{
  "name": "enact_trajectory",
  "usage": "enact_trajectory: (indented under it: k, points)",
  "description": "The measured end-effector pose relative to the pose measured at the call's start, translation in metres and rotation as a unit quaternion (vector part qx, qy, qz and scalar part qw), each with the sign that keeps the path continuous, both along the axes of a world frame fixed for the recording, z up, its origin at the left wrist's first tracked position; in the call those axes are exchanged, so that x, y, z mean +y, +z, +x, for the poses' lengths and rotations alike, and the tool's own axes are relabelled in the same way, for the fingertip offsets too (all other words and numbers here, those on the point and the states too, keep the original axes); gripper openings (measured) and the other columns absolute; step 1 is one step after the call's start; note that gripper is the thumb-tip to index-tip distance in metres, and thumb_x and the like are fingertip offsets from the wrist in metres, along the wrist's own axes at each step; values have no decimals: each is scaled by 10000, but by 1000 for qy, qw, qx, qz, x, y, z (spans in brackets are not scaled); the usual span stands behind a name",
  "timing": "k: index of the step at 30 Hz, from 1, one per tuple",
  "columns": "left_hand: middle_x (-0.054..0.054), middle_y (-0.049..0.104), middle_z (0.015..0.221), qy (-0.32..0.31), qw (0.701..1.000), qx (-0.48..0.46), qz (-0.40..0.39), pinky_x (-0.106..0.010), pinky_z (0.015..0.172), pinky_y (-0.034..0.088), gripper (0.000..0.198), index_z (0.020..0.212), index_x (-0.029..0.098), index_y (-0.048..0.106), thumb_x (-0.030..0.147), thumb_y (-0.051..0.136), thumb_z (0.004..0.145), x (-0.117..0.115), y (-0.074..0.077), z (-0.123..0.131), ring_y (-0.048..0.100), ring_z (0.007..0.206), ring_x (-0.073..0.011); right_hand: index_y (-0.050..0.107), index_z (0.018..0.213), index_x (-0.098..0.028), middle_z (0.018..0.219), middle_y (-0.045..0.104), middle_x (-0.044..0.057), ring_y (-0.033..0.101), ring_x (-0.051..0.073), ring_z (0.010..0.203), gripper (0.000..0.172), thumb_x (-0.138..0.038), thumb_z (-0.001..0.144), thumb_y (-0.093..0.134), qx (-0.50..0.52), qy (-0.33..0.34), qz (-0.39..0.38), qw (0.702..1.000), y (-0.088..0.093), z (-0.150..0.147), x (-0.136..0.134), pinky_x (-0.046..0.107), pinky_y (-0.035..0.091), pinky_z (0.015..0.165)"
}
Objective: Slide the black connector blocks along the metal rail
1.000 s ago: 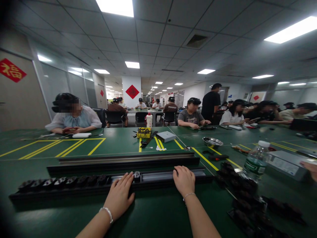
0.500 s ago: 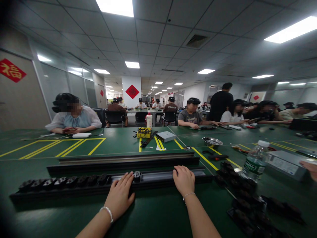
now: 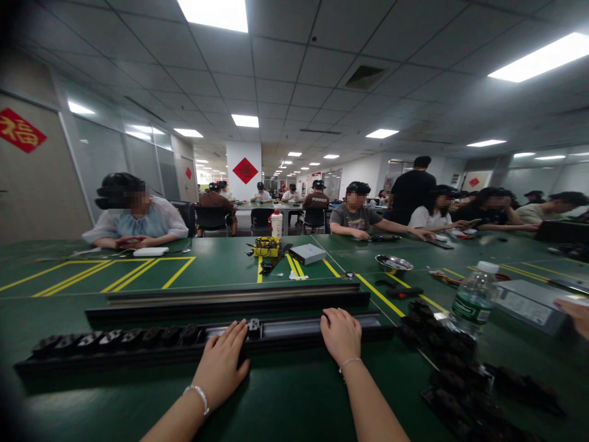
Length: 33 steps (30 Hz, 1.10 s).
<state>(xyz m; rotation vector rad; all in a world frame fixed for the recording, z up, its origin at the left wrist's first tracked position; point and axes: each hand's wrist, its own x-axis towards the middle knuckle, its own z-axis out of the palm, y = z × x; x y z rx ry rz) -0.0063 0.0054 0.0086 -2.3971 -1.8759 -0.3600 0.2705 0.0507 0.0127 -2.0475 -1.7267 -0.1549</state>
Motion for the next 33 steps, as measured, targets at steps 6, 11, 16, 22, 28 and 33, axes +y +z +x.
enact_trajectory:
  k: [6, 11, 16, 22, 28, 33]
  points:
    - [-8, 288, 1454, -2, 1000, -9, 4, -415, 1039, 252, 627, 1352, 192, 336, 299, 367, 735, 1, 0, 0, 233, 1339, -201, 615, 1073, -287, 1176, 595, -4, 435, 189, 1164, 404, -376, 843, 294, 10, 5, -1, 1000, -2, 1, 1, 391, 285, 952]
    - [-10, 285, 1455, -1, 1000, -9, -5, -426, 1043, 244, 630, 1350, 188, 339, 297, 369, 731, -1, 3, 0, 233, 1339, -202, 612, 1079, -288, 1184, 592, -4, 431, 189, 1170, 406, -382, 845, 294, 11, 5, -11, 1000, 1, 0, 0, 392, 281, 955]
    - [-7, 287, 1454, -3, 1000, -10, 1, -426, 1039, 247, 625, 1350, 192, 340, 298, 366, 734, -1, 3, 0, 242, 1335, -201, 612, 1079, -285, 1192, 589, -2, 427, 185, 1175, 406, -376, 844, 295, 13, 2, -11, 1000, 2, -1, -1, 387, 281, 952]
    - [-3, 280, 1458, -1, 1000, -4, 1, -429, 1034, 255, 626, 1350, 198, 337, 312, 367, 735, 1, -1, -1, 230, 1339, -203, 618, 1064, -285, 1167, 605, -4, 441, 181, 1163, 387, -365, 840, 313, -1, 0, 7, 1000, -1, 0, 1, 381, 283, 943]
    - [2, 286, 1454, 0, 1000, -9, 3, -437, 1034, 253, 626, 1346, 207, 343, 309, 368, 729, 2, -1, 0, 241, 1335, -204, 622, 1056, -281, 1160, 609, -6, 448, 180, 1155, 389, -368, 841, 309, 4, 1, 14, 1000, 1, -1, -1, 380, 287, 940]
    - [5, 285, 1455, 0, 1000, -11, 1, -434, 1035, 254, 632, 1347, 205, 341, 308, 379, 724, 2, 1, 0, 238, 1336, -203, 621, 1056, -281, 1162, 609, -6, 445, 187, 1157, 388, -370, 839, 312, 7, 3, 12, 1000, -1, 0, 0, 385, 285, 942]
